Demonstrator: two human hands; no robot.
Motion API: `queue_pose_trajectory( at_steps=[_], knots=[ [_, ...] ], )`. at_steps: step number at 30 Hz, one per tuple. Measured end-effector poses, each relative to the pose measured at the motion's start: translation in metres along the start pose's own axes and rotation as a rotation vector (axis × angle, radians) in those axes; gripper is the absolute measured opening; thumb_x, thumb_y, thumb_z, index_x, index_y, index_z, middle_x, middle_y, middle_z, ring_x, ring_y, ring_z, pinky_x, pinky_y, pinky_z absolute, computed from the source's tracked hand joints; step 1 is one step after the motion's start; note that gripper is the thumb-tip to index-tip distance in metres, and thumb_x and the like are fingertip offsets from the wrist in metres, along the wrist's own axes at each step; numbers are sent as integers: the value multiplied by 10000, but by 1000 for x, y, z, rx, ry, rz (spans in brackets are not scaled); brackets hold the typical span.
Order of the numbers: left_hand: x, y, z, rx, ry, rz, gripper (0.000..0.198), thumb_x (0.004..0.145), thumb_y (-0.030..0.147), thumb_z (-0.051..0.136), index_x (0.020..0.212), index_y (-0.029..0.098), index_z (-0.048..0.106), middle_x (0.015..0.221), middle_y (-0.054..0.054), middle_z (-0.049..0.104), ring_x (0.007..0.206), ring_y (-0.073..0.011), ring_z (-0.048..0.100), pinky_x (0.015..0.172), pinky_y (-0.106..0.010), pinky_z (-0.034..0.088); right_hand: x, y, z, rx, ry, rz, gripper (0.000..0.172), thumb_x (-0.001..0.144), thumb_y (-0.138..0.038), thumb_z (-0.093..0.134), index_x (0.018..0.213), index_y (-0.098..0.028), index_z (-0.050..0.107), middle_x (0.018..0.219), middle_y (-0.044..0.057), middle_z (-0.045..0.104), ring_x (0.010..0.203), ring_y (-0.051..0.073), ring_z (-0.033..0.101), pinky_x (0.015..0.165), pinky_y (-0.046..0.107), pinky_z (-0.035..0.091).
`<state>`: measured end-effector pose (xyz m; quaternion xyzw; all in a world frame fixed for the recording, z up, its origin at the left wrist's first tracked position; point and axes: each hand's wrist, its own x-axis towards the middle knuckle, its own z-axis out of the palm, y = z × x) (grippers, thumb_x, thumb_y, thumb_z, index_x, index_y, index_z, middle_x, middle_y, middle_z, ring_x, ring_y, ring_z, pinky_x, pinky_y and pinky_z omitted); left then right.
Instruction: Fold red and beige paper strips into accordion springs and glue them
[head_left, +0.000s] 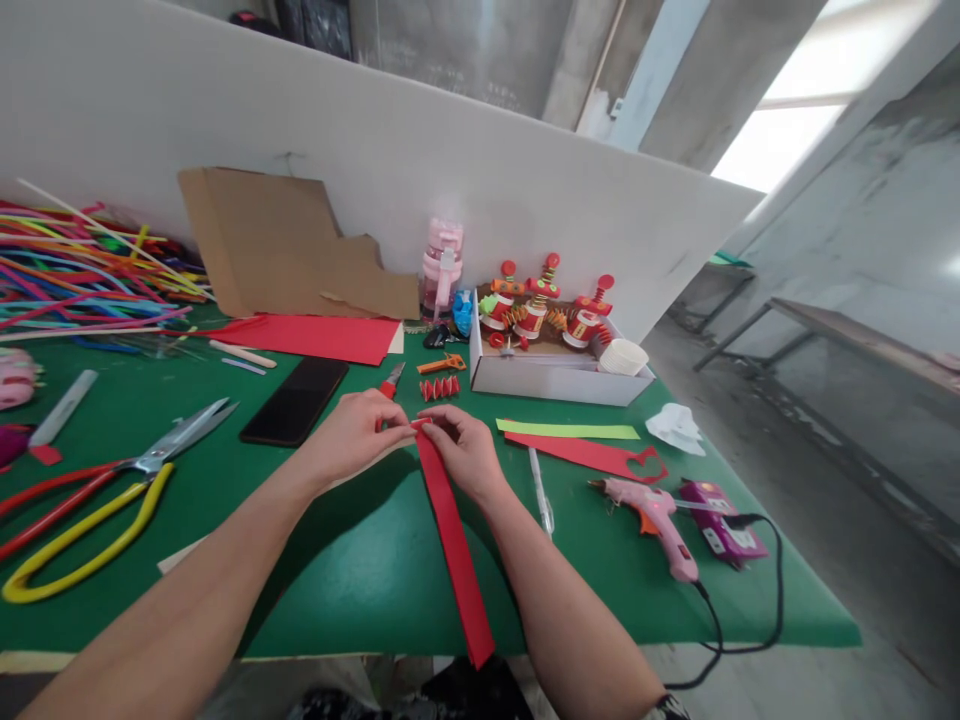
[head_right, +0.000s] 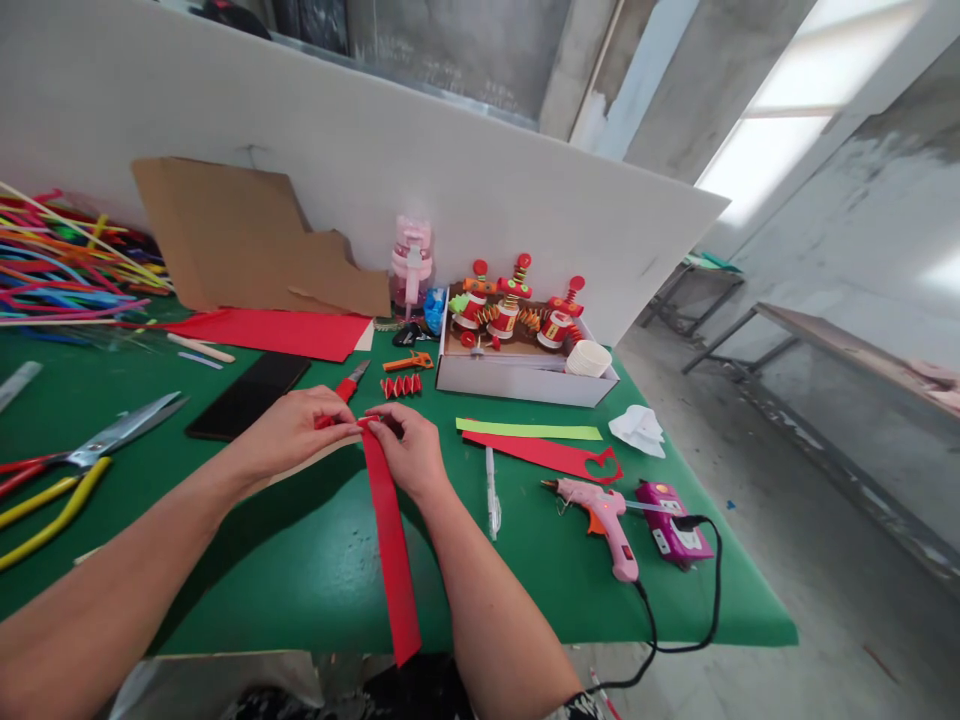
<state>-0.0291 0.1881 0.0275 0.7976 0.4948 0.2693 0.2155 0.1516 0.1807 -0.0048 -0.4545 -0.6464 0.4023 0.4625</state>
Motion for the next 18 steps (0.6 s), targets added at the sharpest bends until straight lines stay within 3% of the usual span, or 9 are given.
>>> queue_pose_trajectory(
  at_steps=[5, 10, 18],
  knots=[
    [0, 6, -2, -12, -60, -20, 349, 846, 507, 537, 701, 227, 686, 725, -13, 653, 727, -186, 592, 665, -275, 427, 1, 2, 0, 45, 32, 34, 129, 830, -288, 589, 838, -216, 696, 837, 6, 730, 793, 170, 657, 772, 284, 503],
    [0, 6, -2, -19, -33, -102, 292, 793, 459, 551, 680, 227, 685, 758, -22, 647, 711, -185, 587, 675, -289, 436, 2, 3, 1, 102, 3, 94, 123, 801, -300, 611, 808, -207, 690, 801, 7, 723, 771, 174, 658, 747, 282, 504],
    [1, 4, -2, -11, -37, -103, 293, 789, 441, 527, 650, 219, 658, 746, -26, 631, 706, -189, 588, 682, -294, 431, 1, 1, 1, 43, -18, 62, 148, 810, -322, 602, 803, -207, 696, 776, 3, 713, 745, 168, 640, 726, 274, 492]
  ],
)
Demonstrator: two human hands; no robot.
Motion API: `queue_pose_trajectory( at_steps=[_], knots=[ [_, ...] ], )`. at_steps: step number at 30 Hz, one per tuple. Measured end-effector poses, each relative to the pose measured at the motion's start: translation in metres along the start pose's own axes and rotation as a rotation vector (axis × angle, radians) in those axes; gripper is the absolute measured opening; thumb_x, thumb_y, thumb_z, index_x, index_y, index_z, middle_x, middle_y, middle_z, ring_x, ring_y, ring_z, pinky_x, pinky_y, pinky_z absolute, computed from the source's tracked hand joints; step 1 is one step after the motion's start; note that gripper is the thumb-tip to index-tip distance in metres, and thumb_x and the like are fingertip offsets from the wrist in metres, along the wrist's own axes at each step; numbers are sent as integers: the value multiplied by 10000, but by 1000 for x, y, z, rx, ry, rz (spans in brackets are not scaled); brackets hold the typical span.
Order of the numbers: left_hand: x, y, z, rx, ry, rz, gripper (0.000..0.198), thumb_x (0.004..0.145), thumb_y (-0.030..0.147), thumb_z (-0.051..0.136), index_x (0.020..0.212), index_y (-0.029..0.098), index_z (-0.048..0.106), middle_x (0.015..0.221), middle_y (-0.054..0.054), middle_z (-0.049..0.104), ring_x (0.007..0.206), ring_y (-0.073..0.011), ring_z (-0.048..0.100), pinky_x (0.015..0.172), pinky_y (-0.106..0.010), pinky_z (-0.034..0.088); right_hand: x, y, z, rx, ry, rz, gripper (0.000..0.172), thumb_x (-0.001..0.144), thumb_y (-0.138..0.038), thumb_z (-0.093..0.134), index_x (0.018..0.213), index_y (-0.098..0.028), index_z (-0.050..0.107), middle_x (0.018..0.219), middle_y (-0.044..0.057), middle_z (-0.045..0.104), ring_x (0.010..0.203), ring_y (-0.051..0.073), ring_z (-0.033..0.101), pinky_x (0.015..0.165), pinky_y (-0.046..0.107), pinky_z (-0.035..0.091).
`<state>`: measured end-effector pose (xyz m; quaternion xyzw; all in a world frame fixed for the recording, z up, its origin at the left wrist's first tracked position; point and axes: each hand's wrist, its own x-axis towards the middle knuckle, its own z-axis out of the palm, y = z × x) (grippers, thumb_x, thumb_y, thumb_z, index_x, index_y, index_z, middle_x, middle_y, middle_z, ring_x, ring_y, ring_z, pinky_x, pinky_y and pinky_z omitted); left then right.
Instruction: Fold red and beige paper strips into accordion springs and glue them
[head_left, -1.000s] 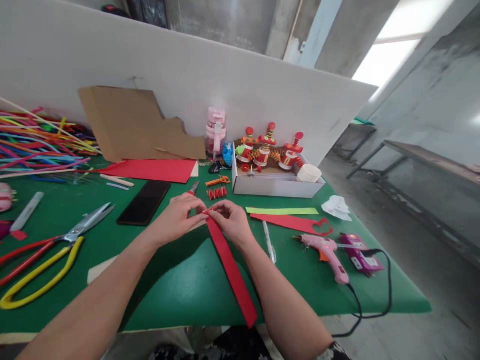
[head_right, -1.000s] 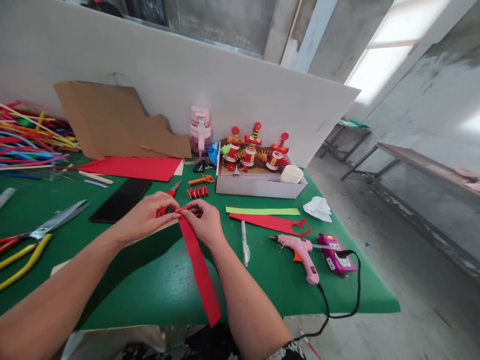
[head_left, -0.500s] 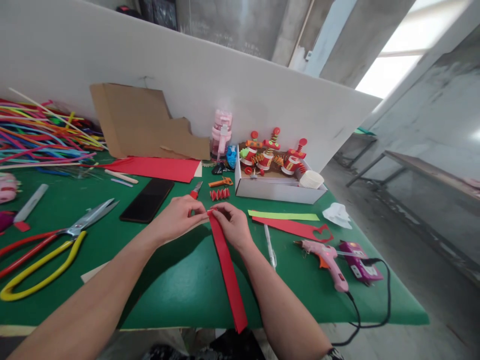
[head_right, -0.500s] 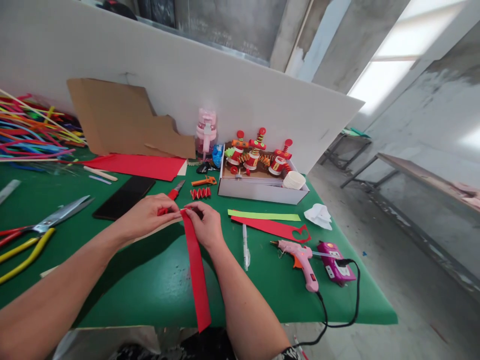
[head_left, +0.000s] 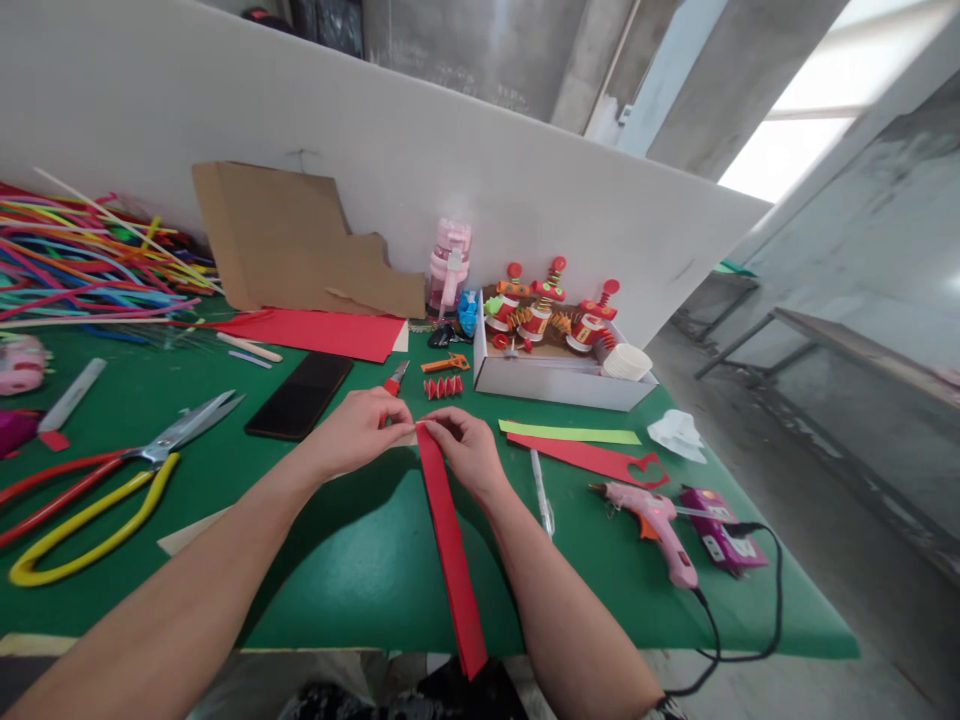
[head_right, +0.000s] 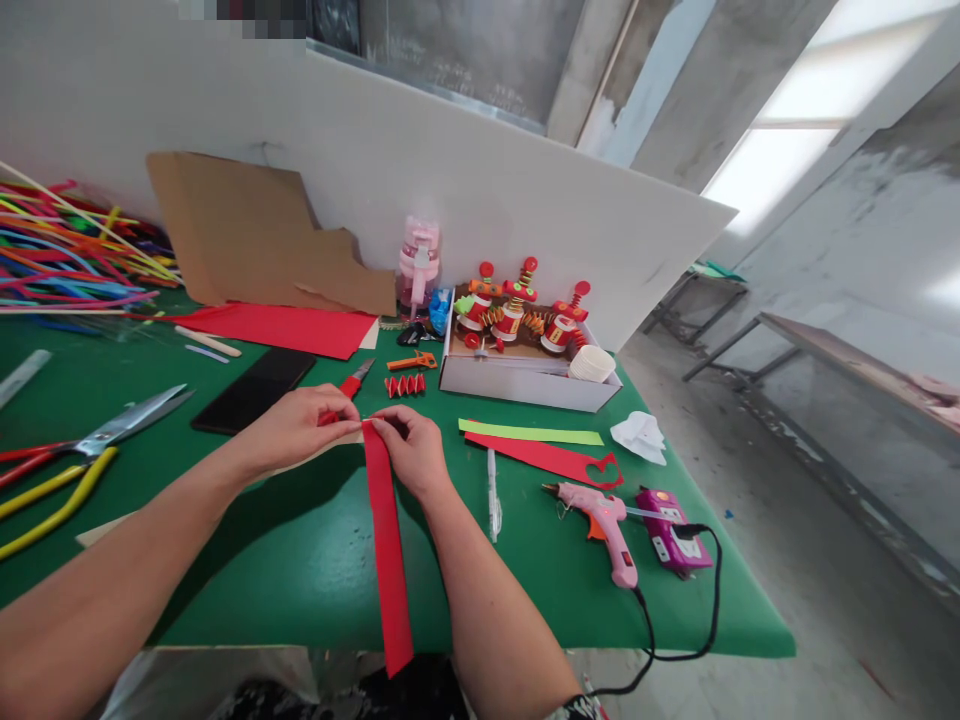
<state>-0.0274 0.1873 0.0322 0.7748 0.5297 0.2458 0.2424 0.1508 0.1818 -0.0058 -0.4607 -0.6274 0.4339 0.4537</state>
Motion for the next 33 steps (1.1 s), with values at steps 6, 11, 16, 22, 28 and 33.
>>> queue_pose_trajectory(
  at_steps=[6, 11, 16, 22, 28, 33],
  knots=[
    [-1, 2, -2, 34, -82, 35, 283, 811, 429, 501, 682, 218, 636, 724, -20, 653, 713, -191, 595, 664, -282, 415, -1, 0, 1, -70, 22, -31, 149, 819, -302, 578, 785, -203, 684, 793, 10, 715, 764, 171, 642, 754, 280, 488],
    [-1, 3, -1, 8, -82, 4, 265, 828, 417, 497, 689, 223, 614, 639, 10, 638, 621, -173, 572, 580, -264, 361, -2, 0, 2, -94, -2, -39, 148, 838, -305, 562, 833, -217, 682, 799, -3, 717, 761, 168, 646, 743, 274, 495],
    [0, -3, 4, 95, -32, 106, 251, 855, 364, 485, 701, 230, 630, 637, -5, 644, 645, -191, 580, 668, -300, 406, -4, -2, 1, -135, -25, -104, 170, 857, -236, 555, 890, -245, 721, 916, 13, 760, 870, 193, 680, 837, 309, 502],
    [-2, -9, 12, 366, 101, 321, 251, 882, 212, 448, 735, 216, 651, 728, -55, 655, 851, -245, 594, 992, -493, 341, -3, 0, 0, -306, -39, -130, 168, 856, -208, 605, 845, -264, 764, 898, 25, 769, 886, 209, 683, 848, 320, 493],
    [-7, -1, 13, 473, 129, 412, 275, 864, 129, 413, 746, 210, 648, 757, -77, 665, 900, -259, 561, 1046, -552, 296, -4, 1, 2, -361, -28, -112, 142, 819, -166, 661, 827, -244, 779, 853, 46, 767, 830, 214, 685, 806, 320, 492],
    [-7, -1, 10, 452, 116, 426, 272, 825, 93, 419, 726, 219, 639, 730, -63, 646, 892, -252, 549, 1056, -569, 283, -4, 2, 4, -315, -24, -104, 152, 810, -180, 661, 789, -279, 775, 816, 15, 767, 802, 202, 678, 788, 316, 493]
  ],
)
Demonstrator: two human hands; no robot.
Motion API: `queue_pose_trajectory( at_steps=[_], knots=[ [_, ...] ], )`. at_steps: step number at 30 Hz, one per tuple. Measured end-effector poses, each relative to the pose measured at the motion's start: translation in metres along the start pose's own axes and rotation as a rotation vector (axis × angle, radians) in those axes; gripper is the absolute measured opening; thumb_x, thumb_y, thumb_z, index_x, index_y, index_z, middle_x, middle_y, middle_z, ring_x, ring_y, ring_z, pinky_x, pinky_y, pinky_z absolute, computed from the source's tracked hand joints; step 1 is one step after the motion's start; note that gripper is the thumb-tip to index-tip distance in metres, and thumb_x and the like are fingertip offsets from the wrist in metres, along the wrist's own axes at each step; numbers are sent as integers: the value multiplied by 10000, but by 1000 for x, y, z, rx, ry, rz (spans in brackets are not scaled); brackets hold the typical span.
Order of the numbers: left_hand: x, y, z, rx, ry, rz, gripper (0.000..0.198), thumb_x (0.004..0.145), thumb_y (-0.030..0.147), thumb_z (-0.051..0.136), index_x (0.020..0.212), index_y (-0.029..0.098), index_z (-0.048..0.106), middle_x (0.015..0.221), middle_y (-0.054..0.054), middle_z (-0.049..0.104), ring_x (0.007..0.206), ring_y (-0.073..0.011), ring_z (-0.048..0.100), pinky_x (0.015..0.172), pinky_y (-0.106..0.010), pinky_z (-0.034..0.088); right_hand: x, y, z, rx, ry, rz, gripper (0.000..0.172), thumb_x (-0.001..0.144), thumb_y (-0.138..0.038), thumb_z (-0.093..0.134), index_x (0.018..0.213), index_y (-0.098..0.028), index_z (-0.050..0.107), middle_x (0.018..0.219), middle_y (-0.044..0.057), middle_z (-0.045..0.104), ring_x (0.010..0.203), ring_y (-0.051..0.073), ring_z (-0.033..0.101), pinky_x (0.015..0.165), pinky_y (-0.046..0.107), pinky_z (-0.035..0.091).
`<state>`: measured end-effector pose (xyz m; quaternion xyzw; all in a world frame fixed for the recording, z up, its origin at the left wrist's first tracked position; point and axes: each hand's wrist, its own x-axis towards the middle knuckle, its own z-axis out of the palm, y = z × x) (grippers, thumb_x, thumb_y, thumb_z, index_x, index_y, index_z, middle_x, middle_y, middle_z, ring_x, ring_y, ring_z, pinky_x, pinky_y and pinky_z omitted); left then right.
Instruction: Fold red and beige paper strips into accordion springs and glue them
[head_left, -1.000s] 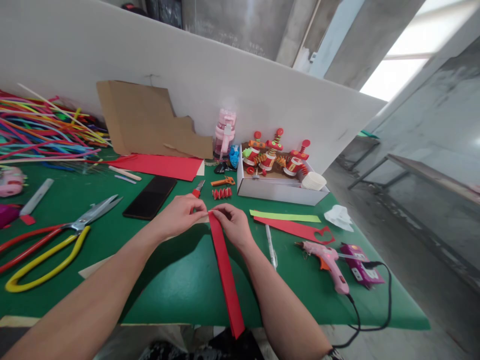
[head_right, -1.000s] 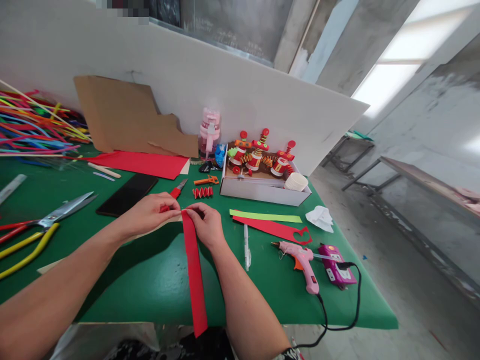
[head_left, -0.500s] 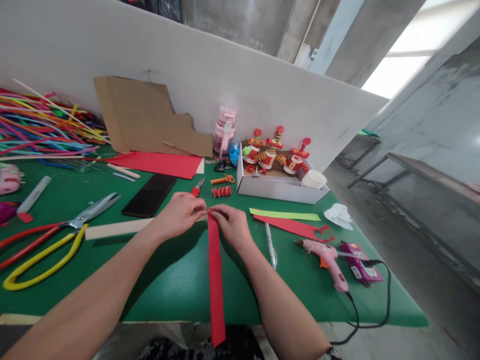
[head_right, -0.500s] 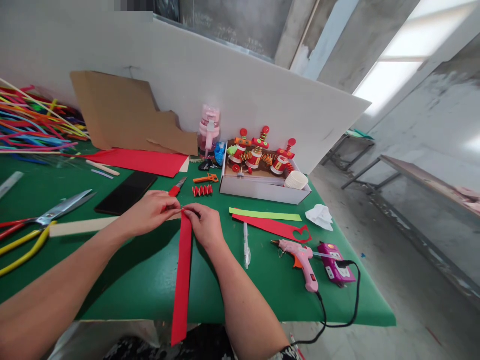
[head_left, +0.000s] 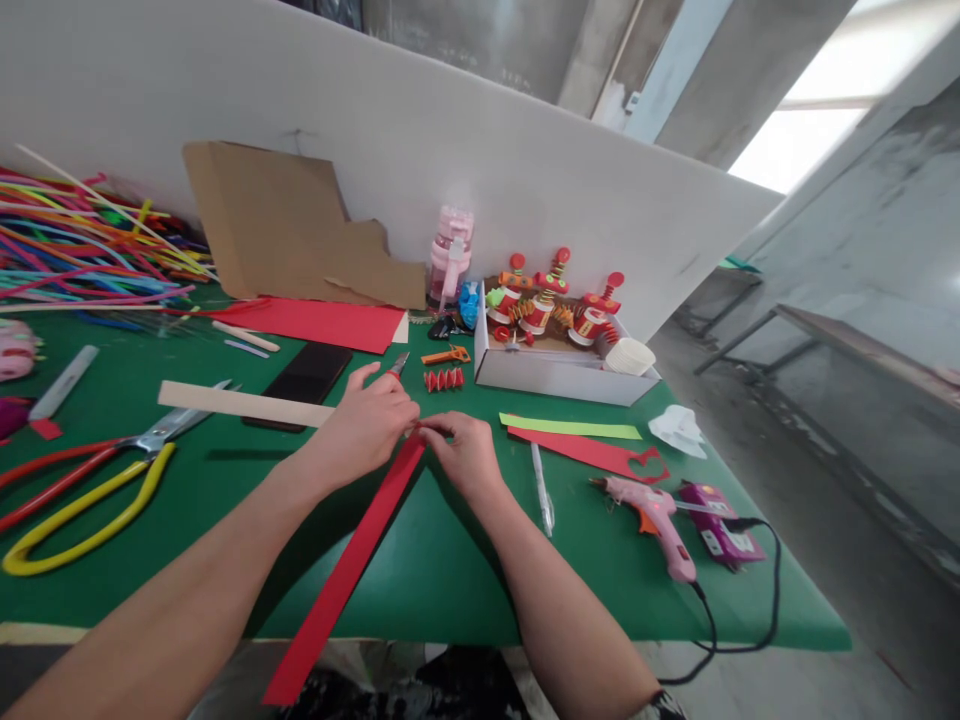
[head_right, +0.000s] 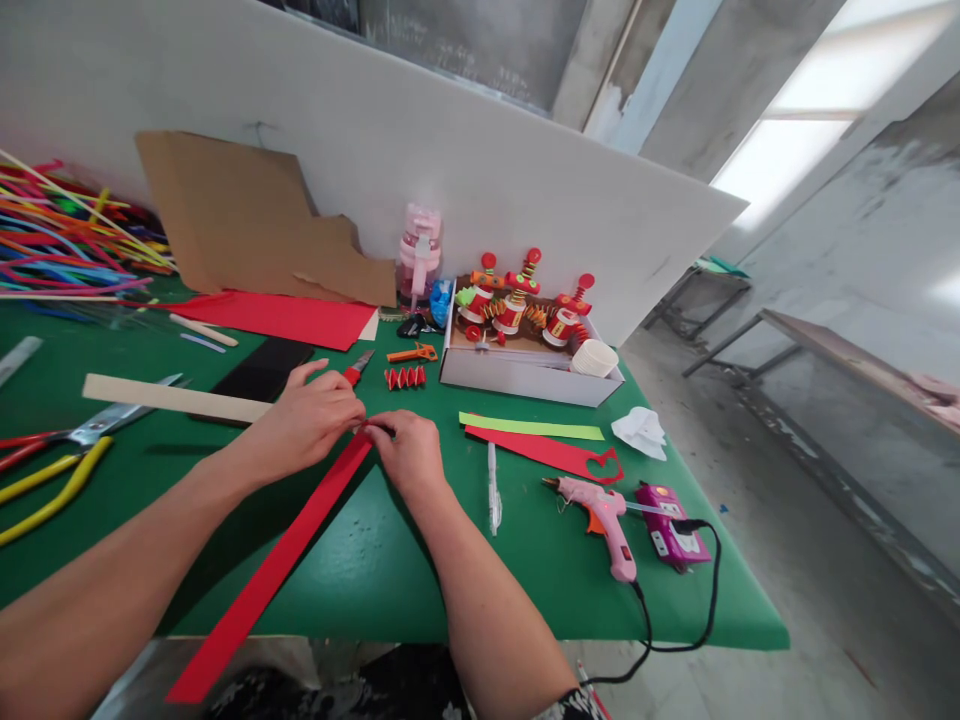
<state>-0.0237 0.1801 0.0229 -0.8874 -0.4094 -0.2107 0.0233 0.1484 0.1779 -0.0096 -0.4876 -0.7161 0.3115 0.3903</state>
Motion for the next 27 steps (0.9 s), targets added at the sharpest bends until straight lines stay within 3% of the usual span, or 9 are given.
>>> queue_pose_trajectory(
  at_steps=[7, 11, 13, 15, 17, 19, 22, 26, 27],
  knots=[
    [1, 3, -2, -66, 30, -4, 276, 862, 129, 427, 762, 224, 667, 777, -55, 651, 927, -250, 567, 1081, -576, 267, 0, -1, 0, 75, 25, 59, 134, 768, -193, 645, 745, -253, 763, 769, 5, 760, 719, 184, 665, 737, 307, 509],
    [0, 9, -14, -106, 343, -68, 195, 894, 236, 501, 927, 258, 692, 964, -32, 699, 1034, -234, 594, 1132, -507, 261, 3, 1, -4, 284, 111, 172, 84, 730, -281, 688, 696, -231, 746, 706, 1, 742, 676, 176, 650, 711, 304, 521],
    [-2, 6, -18, -157, 534, -183, 177, 897, 264, 515, 962, 257, 680, 986, -30, 706, 1018, -227, 613, 1094, -458, 339, 7, 5, -7, 512, 198, 283, 112, 703, -319, 727, 709, -208, 738, 692, 6, 733, 666, 168, 648, 707, 299, 532],
    [-2, -1, -17, -278, 583, -375, 189, 903, 291, 506, 982, 238, 669, 981, -47, 710, 967, -229, 632, 981, -414, 443, 11, 9, -10, 792, 277, 424, 127, 693, -315, 756, 732, -199, 726, 665, -5, 717, 632, 144, 639, 700, 283, 539],
    [0, -7, -11, -435, 464, -542, 206, 881, 338, 525, 973, 219, 666, 936, -56, 718, 874, -230, 649, 847, -381, 500, 14, 11, -11, 1028, 318, 554, 109, 717, -295, 763, 745, -204, 709, 616, -26, 688, 572, 118, 617, 671, 259, 539],
    [4, -9, -4, -565, 295, -584, 219, 839, 379, 565, 935, 216, 674, 901, -51, 730, 829, -230, 654, 800, -368, 510, 15, 11, -12, 1174, 318, 652, 85, 764, -278, 744, 748, -209, 698, 583, -36, 665, 532, 108, 601, 636, 241, 535],
    [6, -7, -2, -827, 11, -504, 233, 822, 415, 572, 883, 224, 691, 874, -30, 743, 797, -219, 662, 756, -347, 525, 15, 8, -11, 1271, 291, 734, 85, 819, -251, 700, 749, -203, 694, 602, -26, 678, 554, 114, 620, 627, 236, 538],
    [-4, -7, -12, -1275, -547, -303, 258, 735, 444, 707, 870, 224, 727, 816, -33, 749, 723, -211, 681, 670, -316, 538, 15, 7, -13, 1259, 311, 739, 110, 827, -238, 693, 728, -193, 674, 610, -3, 684, 608, 151, 647, 606, 261, 555],
    [-7, -8, -15, -1369, -602, -280, 290, 705, 446, 745, 887, 219, 732, 808, -49, 751, 699, -216, 685, 660, -324, 540, 15, 8, -13, 1250, 318, 728, 118, 827, -240, 695, 721, -195, 667, 598, -4, 674, 600, 152, 642, 598, 263, 557]
  ],
)
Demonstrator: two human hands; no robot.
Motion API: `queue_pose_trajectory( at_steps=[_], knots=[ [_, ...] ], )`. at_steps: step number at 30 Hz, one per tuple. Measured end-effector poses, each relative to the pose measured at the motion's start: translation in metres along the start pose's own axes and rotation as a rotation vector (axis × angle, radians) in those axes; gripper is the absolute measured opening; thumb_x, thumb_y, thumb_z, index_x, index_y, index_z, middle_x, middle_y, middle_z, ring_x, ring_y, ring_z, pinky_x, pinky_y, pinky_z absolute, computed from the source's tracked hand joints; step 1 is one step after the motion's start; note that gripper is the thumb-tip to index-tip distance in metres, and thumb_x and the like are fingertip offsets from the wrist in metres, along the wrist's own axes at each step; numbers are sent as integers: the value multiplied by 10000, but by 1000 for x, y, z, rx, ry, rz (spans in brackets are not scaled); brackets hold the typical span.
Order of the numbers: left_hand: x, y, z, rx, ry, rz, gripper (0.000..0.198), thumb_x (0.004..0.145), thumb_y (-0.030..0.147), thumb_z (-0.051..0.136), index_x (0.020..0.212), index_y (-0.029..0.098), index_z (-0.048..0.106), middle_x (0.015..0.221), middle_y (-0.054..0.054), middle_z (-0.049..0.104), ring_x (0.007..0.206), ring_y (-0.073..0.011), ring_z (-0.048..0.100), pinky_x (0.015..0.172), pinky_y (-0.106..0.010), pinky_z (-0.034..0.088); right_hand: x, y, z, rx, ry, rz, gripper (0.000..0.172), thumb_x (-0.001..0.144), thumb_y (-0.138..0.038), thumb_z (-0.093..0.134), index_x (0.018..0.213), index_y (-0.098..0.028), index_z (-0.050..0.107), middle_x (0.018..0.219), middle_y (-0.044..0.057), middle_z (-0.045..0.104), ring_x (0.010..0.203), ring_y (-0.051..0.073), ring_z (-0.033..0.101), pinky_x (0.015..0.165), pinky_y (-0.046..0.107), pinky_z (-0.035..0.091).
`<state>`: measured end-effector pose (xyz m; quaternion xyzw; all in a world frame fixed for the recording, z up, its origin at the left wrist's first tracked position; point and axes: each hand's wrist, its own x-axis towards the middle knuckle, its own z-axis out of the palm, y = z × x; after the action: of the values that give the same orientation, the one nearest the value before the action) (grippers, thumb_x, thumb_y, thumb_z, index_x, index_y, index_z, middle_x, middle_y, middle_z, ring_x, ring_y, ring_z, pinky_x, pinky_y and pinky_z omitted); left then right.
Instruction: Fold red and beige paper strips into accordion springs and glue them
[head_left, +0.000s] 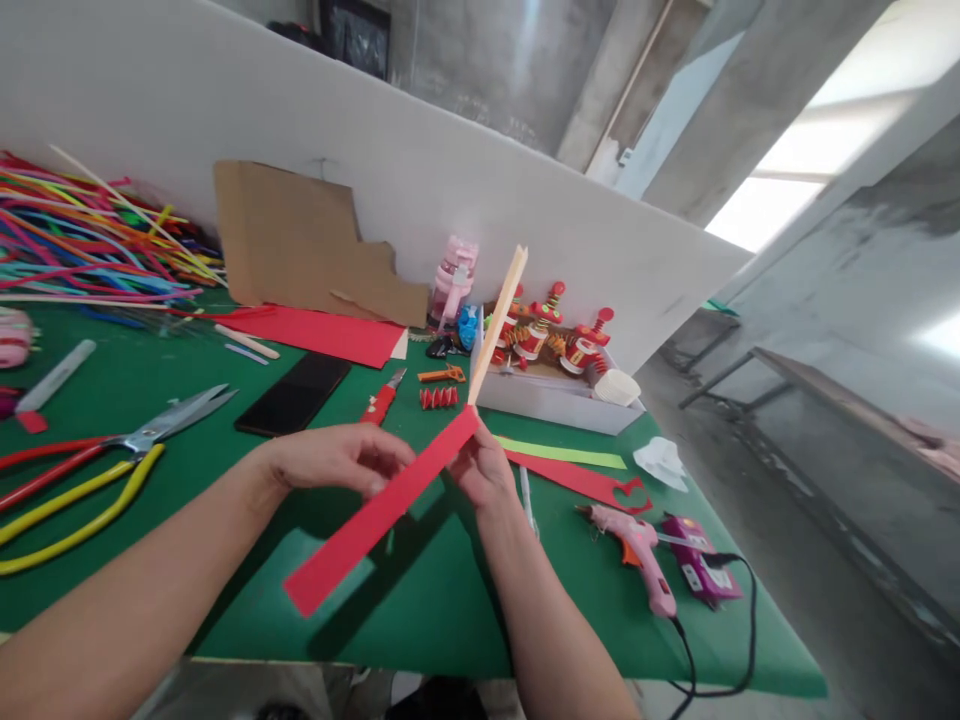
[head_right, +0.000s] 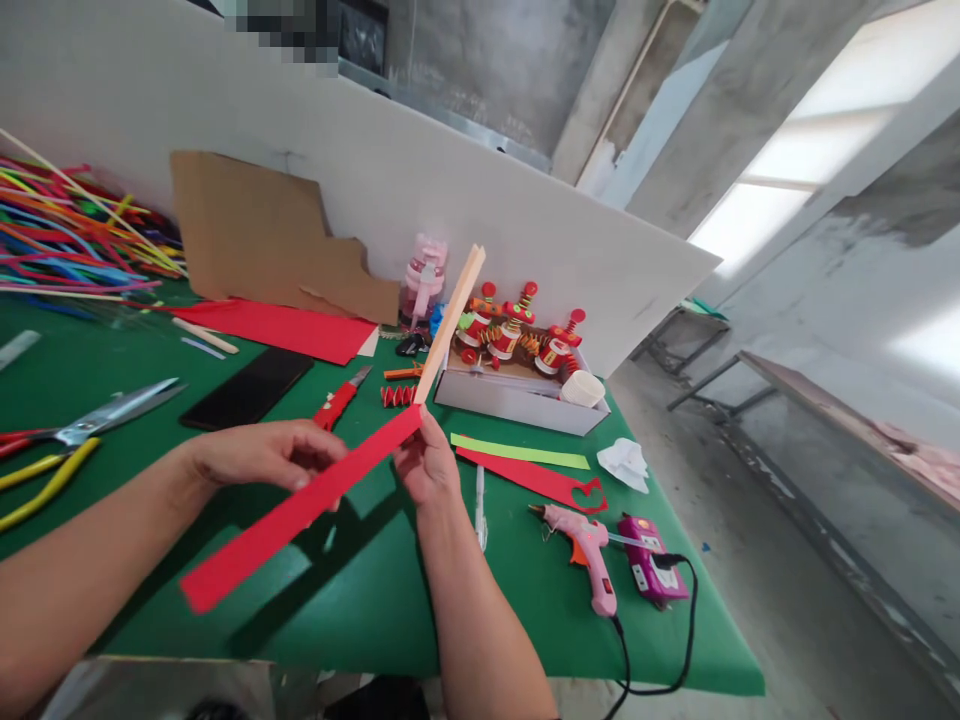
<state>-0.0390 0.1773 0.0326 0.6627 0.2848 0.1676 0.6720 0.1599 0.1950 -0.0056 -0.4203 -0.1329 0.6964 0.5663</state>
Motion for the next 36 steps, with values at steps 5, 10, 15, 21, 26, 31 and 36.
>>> queue_pose_trajectory(
  at_steps=[5, 10, 15, 21, 26, 31, 36],
  knots=[
    [5, -1, 3, -365, 349, 269, 416, 723, 406, 760, 1093, 264, 636, 822, -34, 726, 574, -173, 659, 580, -327, 530, 2, 6, -1, 3, -7, 16, 134, 806, -200, 716, 694, -204, 641, 526, -36, 596, 484, 106, 556, 545, 232, 536],
    [32, -7, 16, -129, 545, 127, 256, 715, 366, 757, 781, 191, 582, 657, 13, 630, 567, -133, 605, 511, -254, 484, -2, 12, 6, 81, 66, 105, 187, 858, -131, 632, 677, -179, 623, 514, -40, 568, 423, 69, 490, 461, 174, 469],
    [42, -14, 27, -35, 533, 23, 323, 769, 491, 681, 809, 180, 602, 630, 12, 600, 534, -127, 570, 448, -242, 444, -4, 16, 6, 43, 21, 173, 280, 885, -175, 618, 607, -175, 584, 478, -42, 528, 438, 73, 520, 508, 180, 490],
    [43, -19, 29, -50, 590, 9, 369, 741, 550, 662, 748, 185, 604, 512, 24, 565, 492, -124, 546, 442, -235, 452, -8, 21, 9, 45, -22, 135, 249, 864, -166, 641, 616, -157, 622, 494, -29, 590, 446, 74, 536, 493, 172, 475],
    [43, -19, 30, 54, 753, 45, 316, 706, 492, 664, 740, 179, 628, 468, 22, 565, 435, -126, 533, 407, -228, 434, -11, 20, 13, 100, -39, 128, 209, 838, -139, 667, 630, -146, 650, 498, -34, 610, 460, 57, 530, 500, 147, 452],
    [45, -13, 33, 1, 779, 28, 267, 675, 435, 658, 639, 175, 612, 441, 6, 559, 401, -128, 507, 388, -234, 425, -6, 26, 7, 88, -137, 61, 142, 752, -210, 771, 660, -157, 677, 515, -33, 617, 486, 71, 538, 520, 174, 447],
    [44, -10, 37, -63, 743, 61, 293, 688, 462, 682, 741, 182, 611, 544, 13, 589, 488, -148, 557, 416, -236, 446, -6, 31, 4, 28, -154, -104, 178, 651, -281, 846, 693, -174, 710, 539, -46, 627, 500, 78, 516, 510, 194, 424]
  ],
)
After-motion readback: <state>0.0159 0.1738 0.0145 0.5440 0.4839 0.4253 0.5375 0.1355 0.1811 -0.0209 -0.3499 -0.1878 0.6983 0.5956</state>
